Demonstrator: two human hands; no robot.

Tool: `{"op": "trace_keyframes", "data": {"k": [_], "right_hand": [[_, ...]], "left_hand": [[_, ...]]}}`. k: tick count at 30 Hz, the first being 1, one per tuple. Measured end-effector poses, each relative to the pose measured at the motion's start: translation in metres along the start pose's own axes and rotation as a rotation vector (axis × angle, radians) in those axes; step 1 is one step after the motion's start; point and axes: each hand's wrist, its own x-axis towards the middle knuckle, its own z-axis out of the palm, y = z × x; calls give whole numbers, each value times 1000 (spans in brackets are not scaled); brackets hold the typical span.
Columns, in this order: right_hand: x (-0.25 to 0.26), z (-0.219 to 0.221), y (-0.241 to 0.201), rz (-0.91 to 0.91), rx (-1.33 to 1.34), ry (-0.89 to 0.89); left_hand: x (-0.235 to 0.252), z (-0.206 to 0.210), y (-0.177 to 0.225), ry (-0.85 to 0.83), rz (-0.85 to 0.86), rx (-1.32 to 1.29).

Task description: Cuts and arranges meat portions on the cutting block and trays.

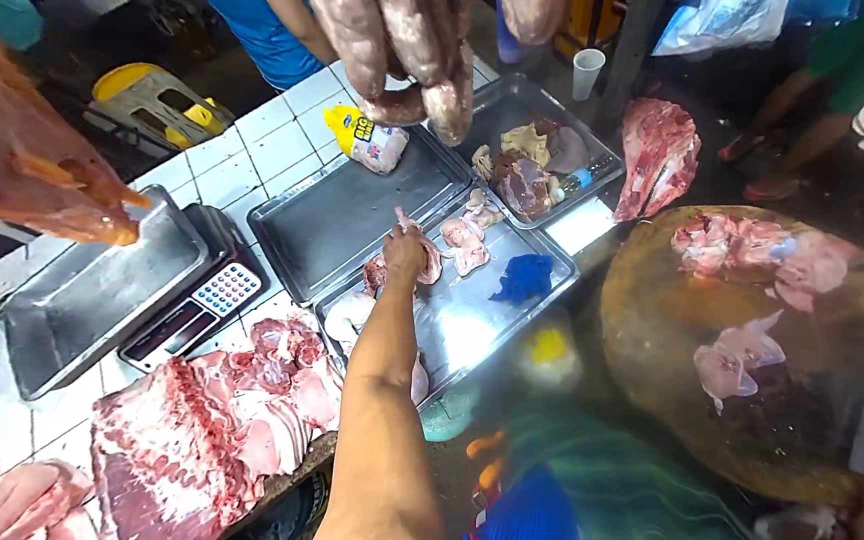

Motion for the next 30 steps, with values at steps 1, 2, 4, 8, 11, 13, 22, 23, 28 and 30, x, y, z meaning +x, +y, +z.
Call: {"op": "trace_keyframes", "data": {"k": [1,2,4,8,11,13,22,23,28,30], "right_hand": [[4,1,0,41,5,10],[6,2,3,41,4,18],[8,0,7,18,-20,20],[17,0,14,-36,-138,75],[25,-2,19,-82,-184,76],[26,-5,16,-77,-171,50],[17,-12,16,-42,-119,-6],[17,-10,15,-43,-129,2],[19,-3,15,-67,-183,47],[20,-3,14,-70,-205,53]], "left_hand": [[-3,-4,4,-3,-19,-39],[-10,-9,9,17,-38,-92],[-37,-21,32,138,-16,-198],[-56,-3,90,76,158,-373],[-33,47,94,14,76,-317],[-17,58,102,4,46,-280],[-161,58,195,127,208,-210],[-171,68,204,118,264,-193],[-170,99,210,-2,273,-106],[-167,94,208,-31,280,-127]]}}
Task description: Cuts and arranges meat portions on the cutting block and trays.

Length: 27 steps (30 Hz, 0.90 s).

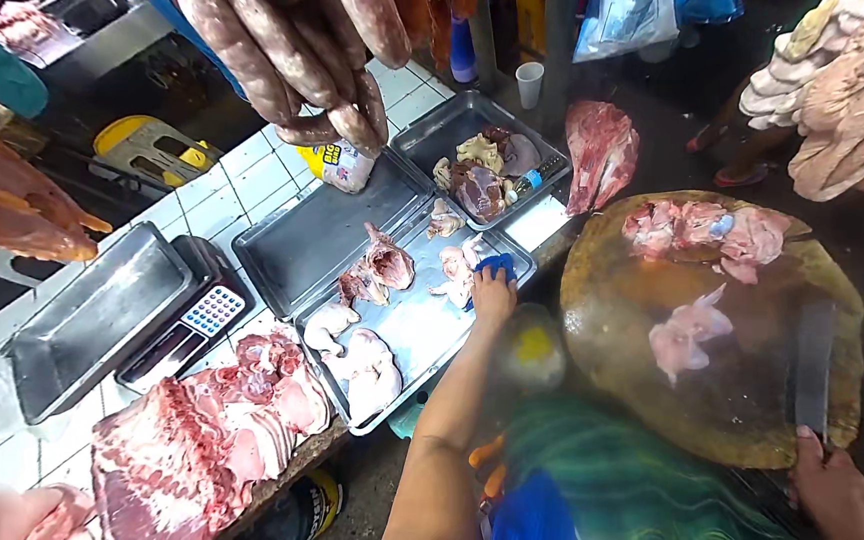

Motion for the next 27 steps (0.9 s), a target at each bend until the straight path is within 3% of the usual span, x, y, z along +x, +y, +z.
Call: {"op": "trace_keyframes", "data": {"k": [4,8,13,15,19,21,27], "right_hand": [[0,-1,-2,-4,24,10],[1,0,-3,16,75,18],[-4,0,-9,23,85,11],[-6,-1,-11,19,66,20],[0,3,-6,19,29,26],[-2,1,-8,45,46,10],[-10,1,-14,72,92,27]], "left_hand": [[1,-17,-7,-37,7,-97],[1,-71,-2,-78,-98,-488],[35,-152,-22,212,-130,-407],[67,-149,-47,240,-152,-319],[116,-82,-101,-61,-151,-133],[129,-67,-111,-130,-149,-67],[130,-101,-107,-85,-120,-129]]}}
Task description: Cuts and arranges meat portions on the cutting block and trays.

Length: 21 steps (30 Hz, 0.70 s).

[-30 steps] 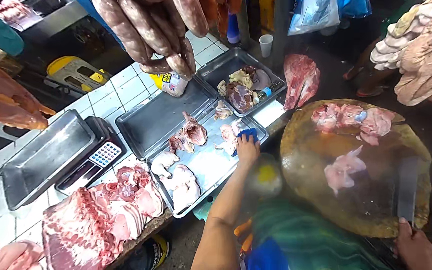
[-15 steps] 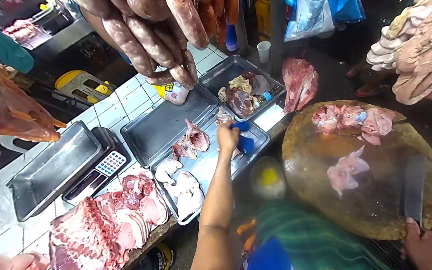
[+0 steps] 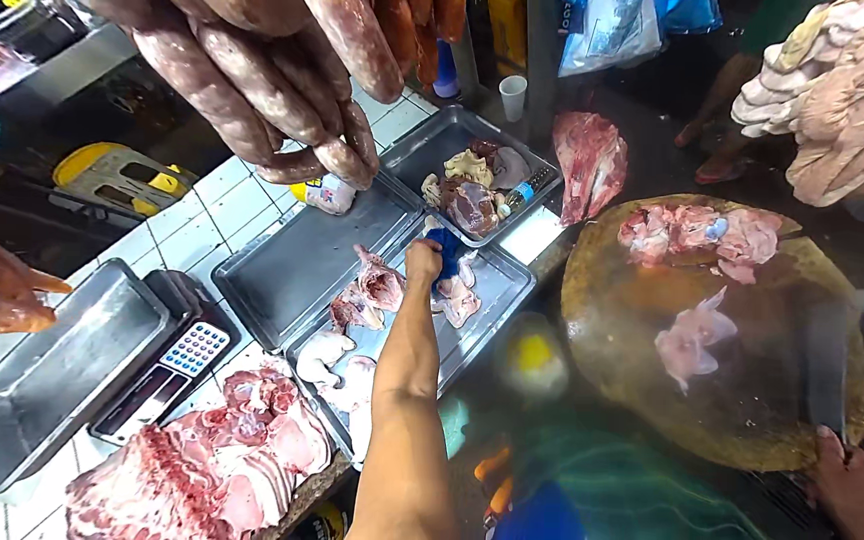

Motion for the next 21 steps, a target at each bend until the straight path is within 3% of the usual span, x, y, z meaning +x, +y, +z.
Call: {"op": "trace_keyframes", "data": {"k": [3,6,8,13,18,21], "right_hand": [[4,2,5,-14,-17,17],[11,4,5,-46,15,18],[6,-2,1,-36,52,-5],[6,-12,-3,10,57,-50],[18,-8,14,9,78,-63],[23,-5,18,10,112,-47]], "left_hand": [[2,9,-21,-76,-99,39],[-15,-14,-11,154,-195,-186],[-37,-32,21,233,-116,-308],[-89,-45,149,131,240,-505],[-137,35,267,-38,428,-159],[-189,130,326,-203,869,23]]}}
